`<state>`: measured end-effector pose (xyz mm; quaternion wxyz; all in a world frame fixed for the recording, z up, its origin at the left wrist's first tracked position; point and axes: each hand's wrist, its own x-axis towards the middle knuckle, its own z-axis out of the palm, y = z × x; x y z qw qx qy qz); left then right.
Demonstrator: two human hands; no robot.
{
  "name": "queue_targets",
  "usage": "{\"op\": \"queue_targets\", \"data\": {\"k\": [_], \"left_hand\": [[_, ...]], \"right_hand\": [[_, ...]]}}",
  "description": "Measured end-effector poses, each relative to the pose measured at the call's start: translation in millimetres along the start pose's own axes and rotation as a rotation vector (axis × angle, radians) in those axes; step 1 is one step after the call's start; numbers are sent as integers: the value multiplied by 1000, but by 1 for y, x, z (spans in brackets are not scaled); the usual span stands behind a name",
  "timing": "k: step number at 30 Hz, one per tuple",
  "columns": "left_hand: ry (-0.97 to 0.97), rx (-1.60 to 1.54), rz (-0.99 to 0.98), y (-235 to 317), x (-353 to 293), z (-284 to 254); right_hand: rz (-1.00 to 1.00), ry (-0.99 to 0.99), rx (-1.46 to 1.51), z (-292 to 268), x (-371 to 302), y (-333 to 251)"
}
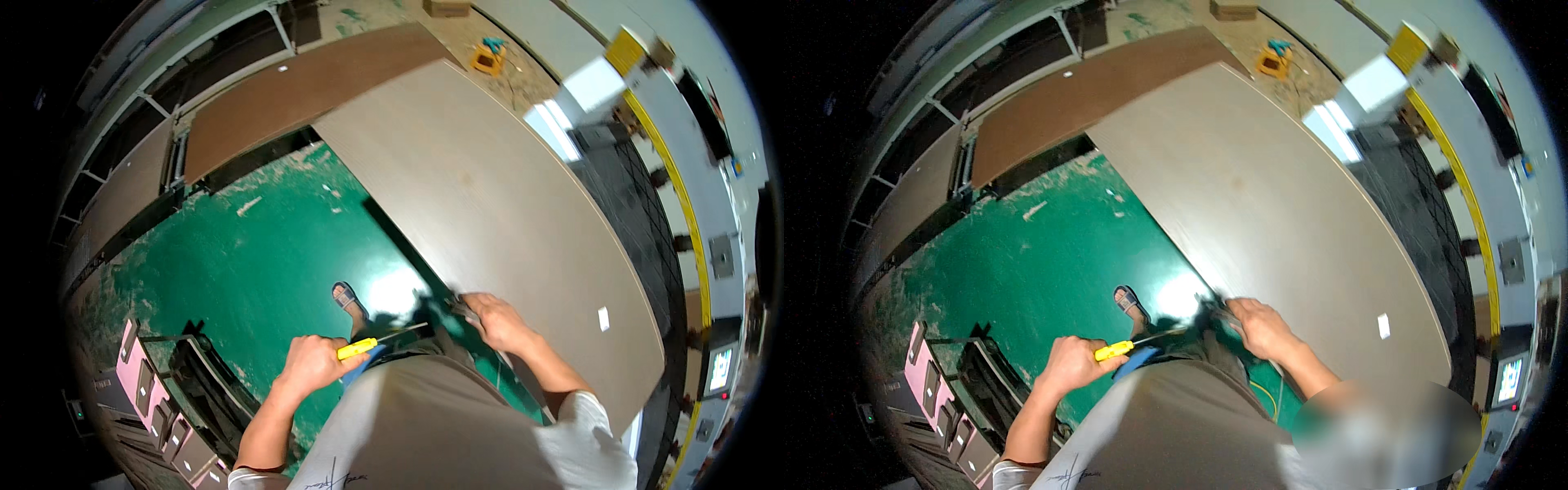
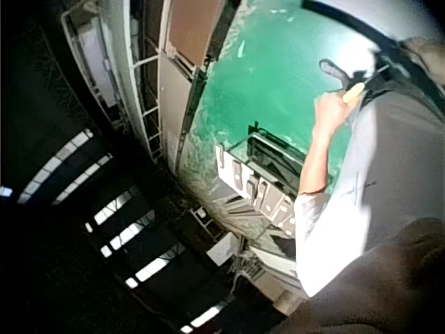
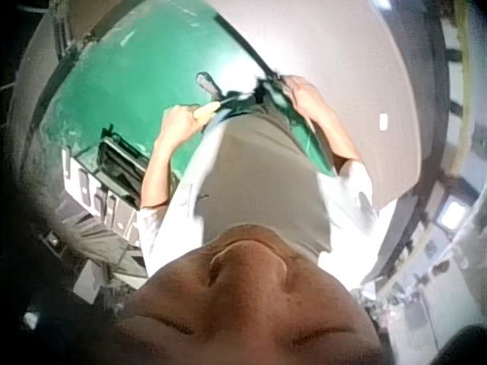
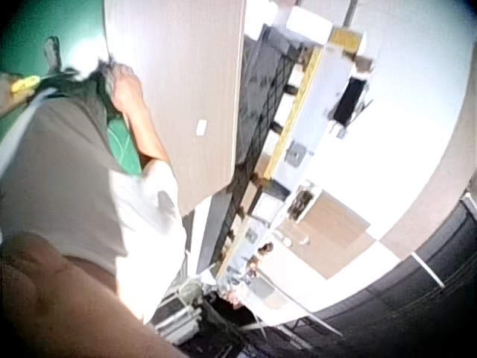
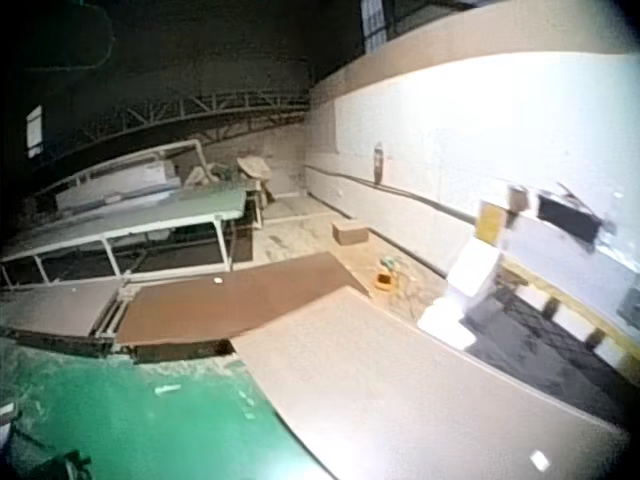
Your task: The person cleans a large rectangular wood panel using a yellow spray gun connected to a hose. They spray the surface and wipe it with their hand, then flip the panel to repeat the process on the other side. The person moves the panel around the workshop floor during the task.
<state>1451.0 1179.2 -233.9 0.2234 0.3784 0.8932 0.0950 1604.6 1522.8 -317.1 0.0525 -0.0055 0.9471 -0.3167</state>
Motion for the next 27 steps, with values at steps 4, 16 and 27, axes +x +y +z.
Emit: {"op": "queue_targets", "data": {"k": [4,16,27], "left_hand": [[-59,-16,61,-115,62,-43],[82,95,-21,-316,326,-204],[43,300,308,-228,710,-311]], "right_hand": [[41,90,12,9,111,-25],[788,522,1539,17,379,-25],[709,1123,2061,41,509,39]]}}
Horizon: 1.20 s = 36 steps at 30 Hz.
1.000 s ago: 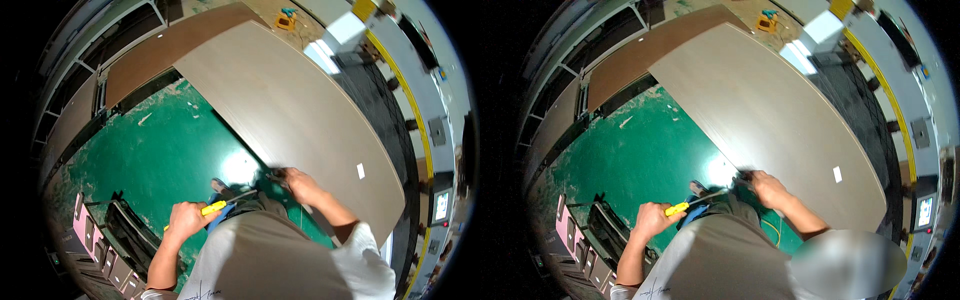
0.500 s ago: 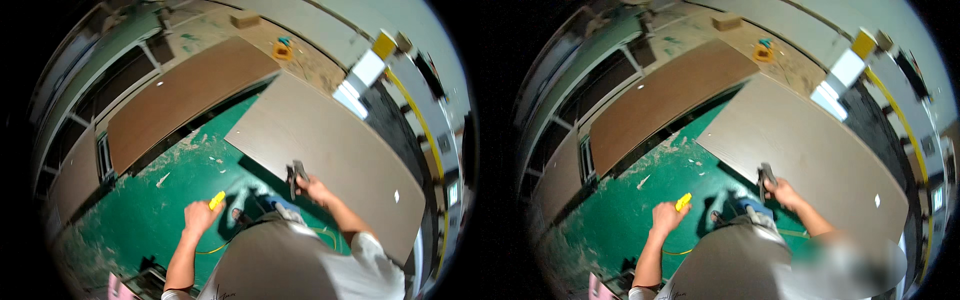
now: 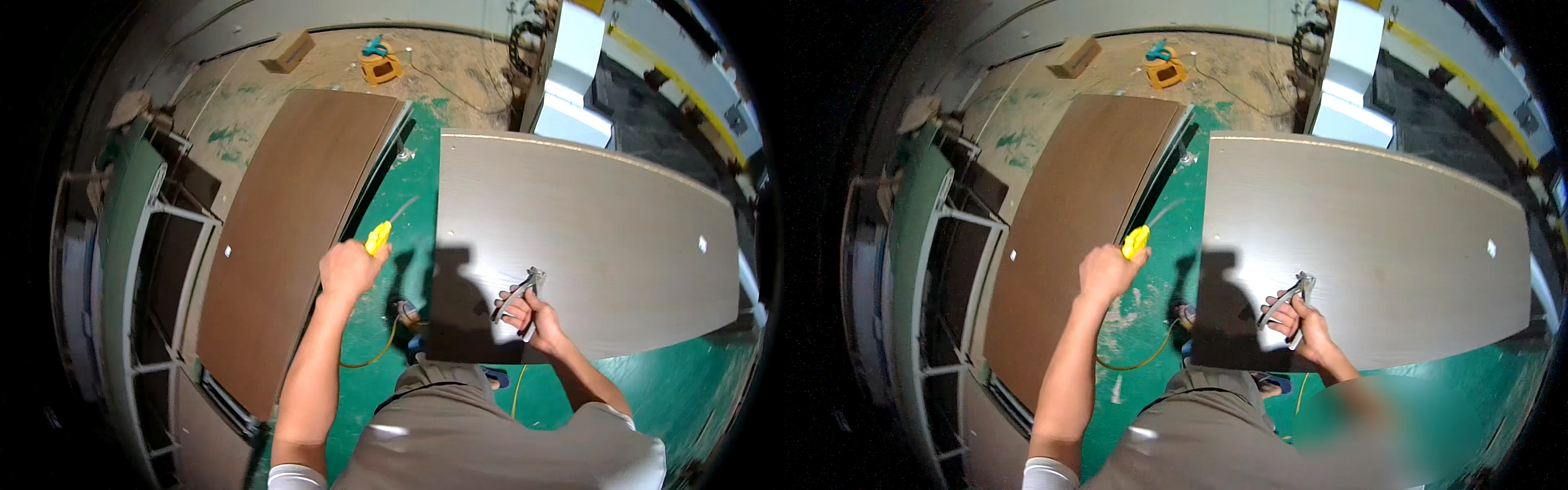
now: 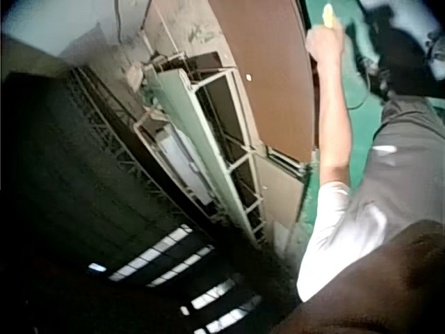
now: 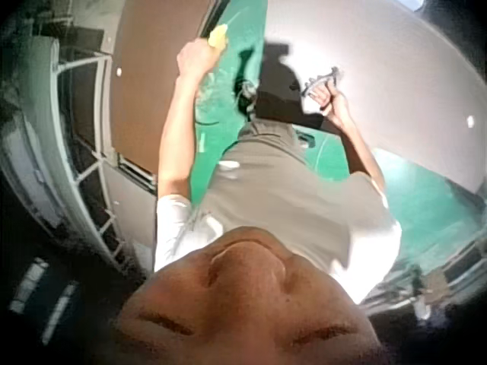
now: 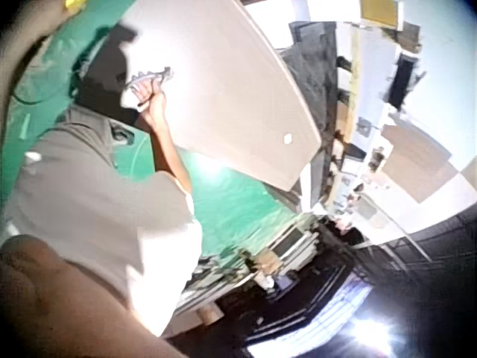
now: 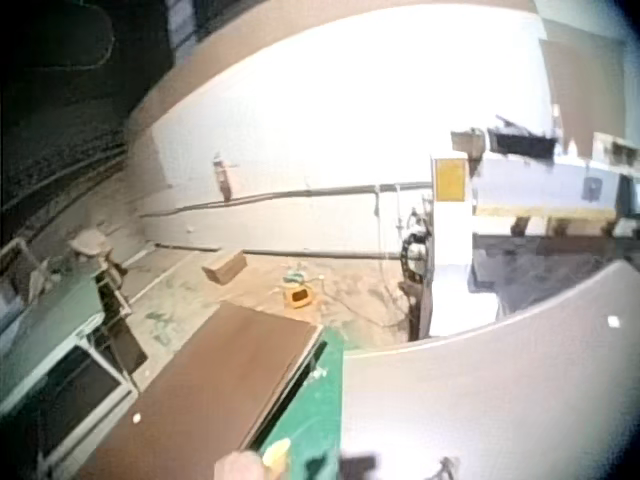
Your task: The person cleans a large rectangular wood panel using a yellow spray gun connected to a hose. They spray the surface and wipe it with their hand, then flip the panel to repeat the process on the other side. The person moves the panel around the workshop floor during the task.
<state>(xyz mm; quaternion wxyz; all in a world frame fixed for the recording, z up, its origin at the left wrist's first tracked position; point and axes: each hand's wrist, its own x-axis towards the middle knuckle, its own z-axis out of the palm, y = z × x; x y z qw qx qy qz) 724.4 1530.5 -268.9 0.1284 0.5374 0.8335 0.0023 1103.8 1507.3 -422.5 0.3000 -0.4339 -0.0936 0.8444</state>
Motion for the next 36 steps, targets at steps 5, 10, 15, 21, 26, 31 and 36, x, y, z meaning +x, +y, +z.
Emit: {"op": "queue_targets", "data": {"k": [5,10,15,21,26,31,36], "left_hand": [[-162,310,237,-6,126,-32],[-985,-755,-65,-69,201,-2],[-1133,-1054,23,-37,244,24],[-623,-435,491,96,429,103],[-872,125,1293,230,490,95],[-1163,316,1381,336,473,89],[-635,749,1874,411,426,84]], "right_hand": [[-57,107,118,52,34,1],[-433,206,333,123,52,44],[-604,312,573,212,55,94],[-606,612,-3,252,88,97],[-638,913,207,284,134,57],[-729,1232,557,363,215,13],[-725,1256,709,431,267,-1]]}}
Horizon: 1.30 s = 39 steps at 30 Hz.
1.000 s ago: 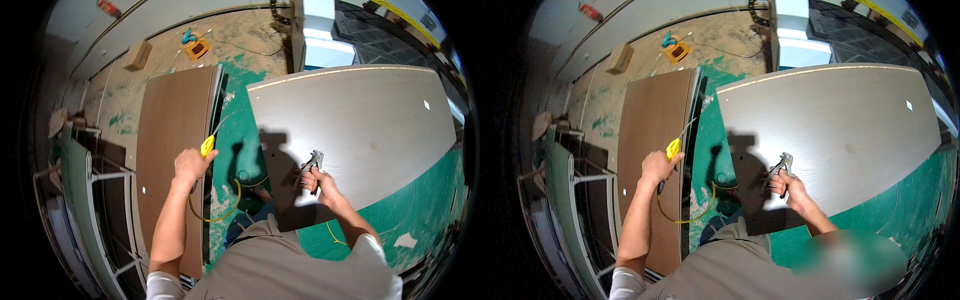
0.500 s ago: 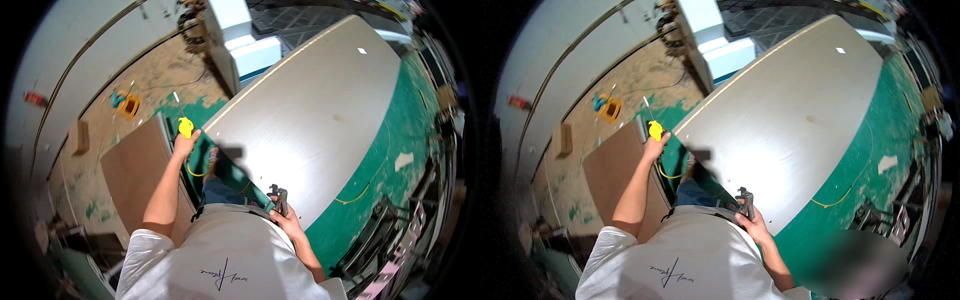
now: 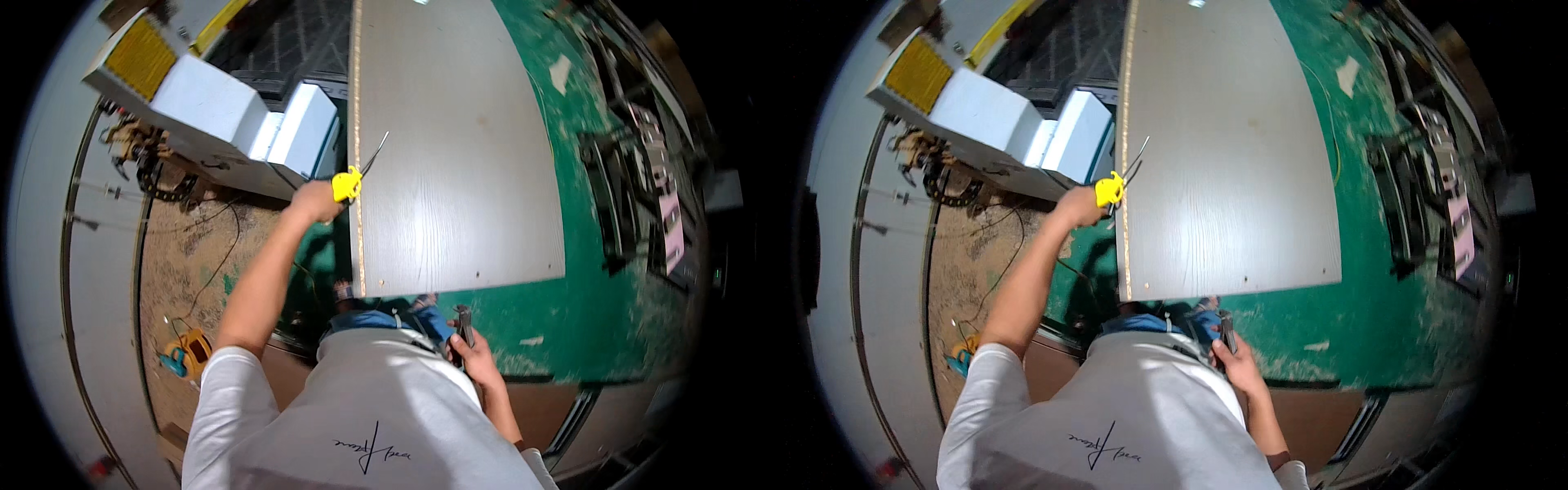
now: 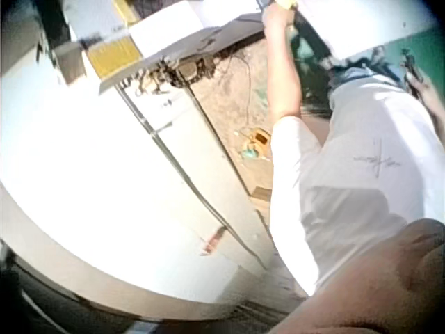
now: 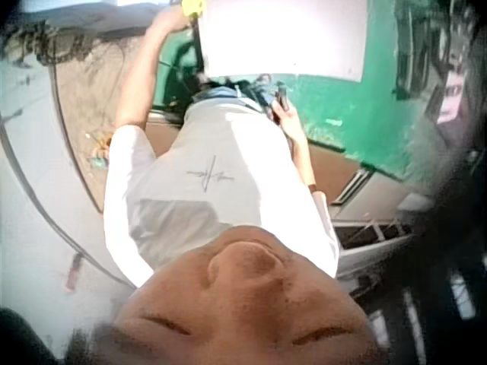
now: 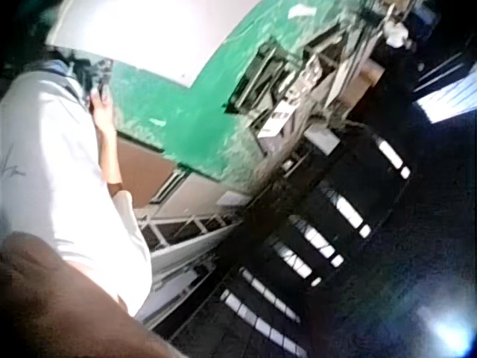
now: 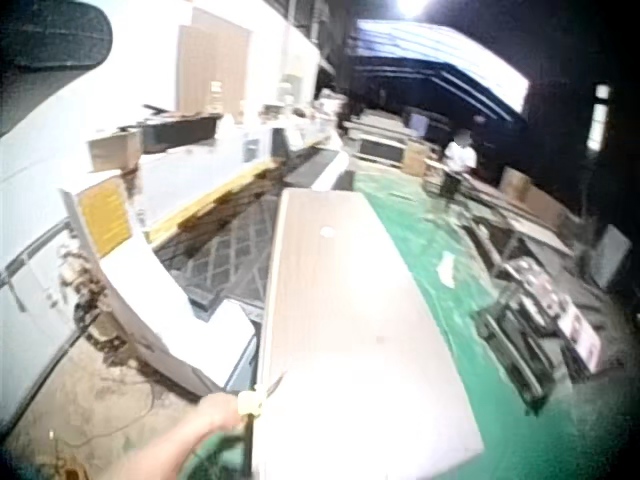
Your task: The person cleans a large rectangular wood panel using a yellow spray gun connected to a hose. They spray the surface and wipe it with their hand, then flip the panel to repeat the process on the other side. The person moves the panel around the workshop floor during the task.
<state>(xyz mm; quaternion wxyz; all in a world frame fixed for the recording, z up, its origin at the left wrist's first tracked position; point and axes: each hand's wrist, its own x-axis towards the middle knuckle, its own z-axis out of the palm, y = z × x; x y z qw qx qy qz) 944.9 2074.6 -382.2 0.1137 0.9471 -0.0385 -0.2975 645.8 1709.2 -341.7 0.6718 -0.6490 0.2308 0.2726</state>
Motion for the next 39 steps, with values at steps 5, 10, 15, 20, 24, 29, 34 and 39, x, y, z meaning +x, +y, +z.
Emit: {"op": "queue_targets", "data": {"k": [5,10,15,20,24,29,34,39], "left_hand": [[-116,265,-42,-11,-6,-26],[107,240,-99,-73,-33,-57],[131,19,192,-77,-35,-51],[232,93,168,-56,-29,-42],[143,101,253,-80,-39,-53],[-144,85,132,-123,-36,-23],[-288,-1175,190,-110,-22,87],[-207,-1209,253,-37,-44,112]], "right_hand": [[-44,178,-222,48,-16,25],[-64,219,-240,100,-5,32],[-71,207,-102,142,15,63],[-74,230,35,182,31,78],[-82,267,12,198,38,89],[-219,356,-279,207,44,94],[-136,293,-317,210,55,86],[-46,222,-400,216,63,58]]}}
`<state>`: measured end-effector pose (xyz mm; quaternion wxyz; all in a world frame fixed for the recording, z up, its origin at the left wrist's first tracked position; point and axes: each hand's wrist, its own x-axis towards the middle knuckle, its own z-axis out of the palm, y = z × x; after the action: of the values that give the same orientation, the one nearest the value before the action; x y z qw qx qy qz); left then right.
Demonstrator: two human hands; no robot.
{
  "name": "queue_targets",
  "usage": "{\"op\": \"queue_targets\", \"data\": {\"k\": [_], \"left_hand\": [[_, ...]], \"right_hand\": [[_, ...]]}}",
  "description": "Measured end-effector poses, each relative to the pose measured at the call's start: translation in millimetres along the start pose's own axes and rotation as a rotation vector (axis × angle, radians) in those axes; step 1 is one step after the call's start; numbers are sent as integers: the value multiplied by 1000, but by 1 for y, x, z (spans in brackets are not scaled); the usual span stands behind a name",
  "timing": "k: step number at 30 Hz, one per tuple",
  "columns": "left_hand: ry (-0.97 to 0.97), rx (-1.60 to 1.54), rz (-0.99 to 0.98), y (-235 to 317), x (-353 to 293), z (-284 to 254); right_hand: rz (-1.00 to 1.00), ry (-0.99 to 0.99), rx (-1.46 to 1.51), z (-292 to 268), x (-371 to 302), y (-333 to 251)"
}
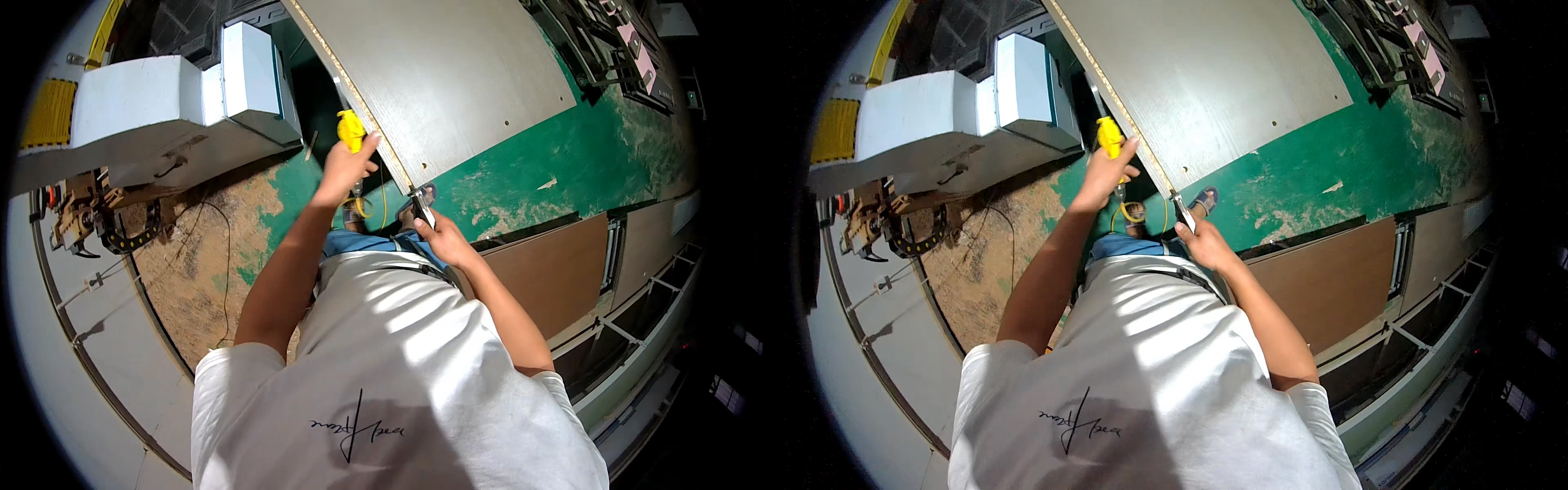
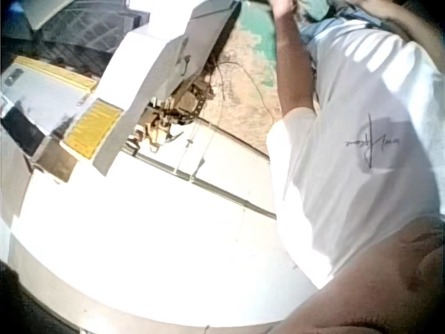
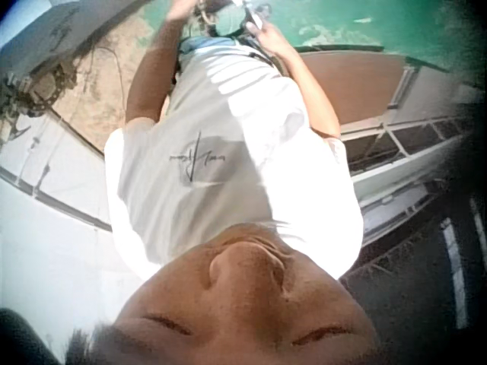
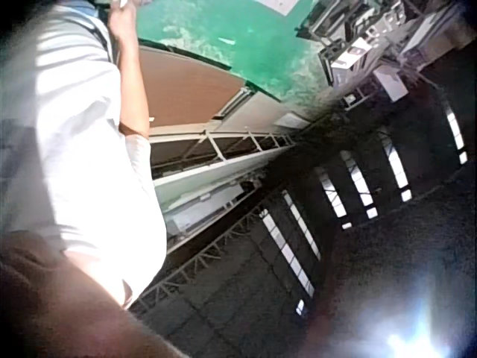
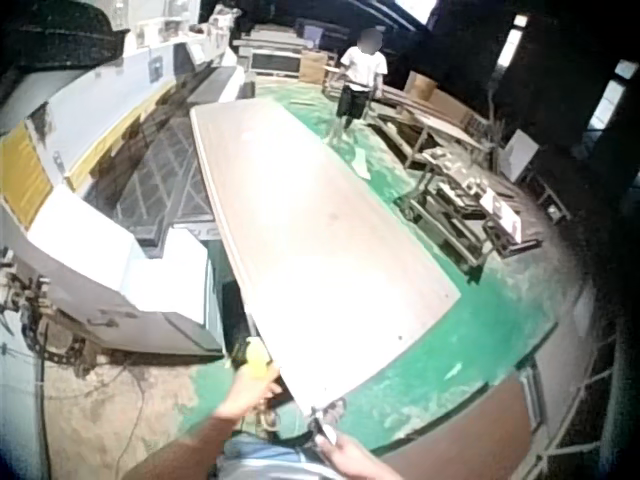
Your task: The person cleans a large rectangular wood panel using a yellow spray gun connected to a hose. They spray the surface and wipe it with their hand, then flip the panel to repeat the process on the other side. The person moves the panel around the workshop floor during the task.
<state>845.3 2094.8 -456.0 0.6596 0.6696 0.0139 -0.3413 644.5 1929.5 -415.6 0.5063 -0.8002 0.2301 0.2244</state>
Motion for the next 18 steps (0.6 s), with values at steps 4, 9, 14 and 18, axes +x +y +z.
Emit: {"op": "queue_targets", "data": {"k": [4,9,14,18], "left_hand": [[25,120,-119,6,2,23],[-37,115,-52,-10,16,20],[-49,82,-17,-8,16,20],[-63,87,-62,1,11,19]], "right_hand": [[-100,65,-64,6,9,16],[-6,31,-24,2,13,13],[-29,207,-303,6,6,-17],[1,195,-391,2,3,-12]]}}
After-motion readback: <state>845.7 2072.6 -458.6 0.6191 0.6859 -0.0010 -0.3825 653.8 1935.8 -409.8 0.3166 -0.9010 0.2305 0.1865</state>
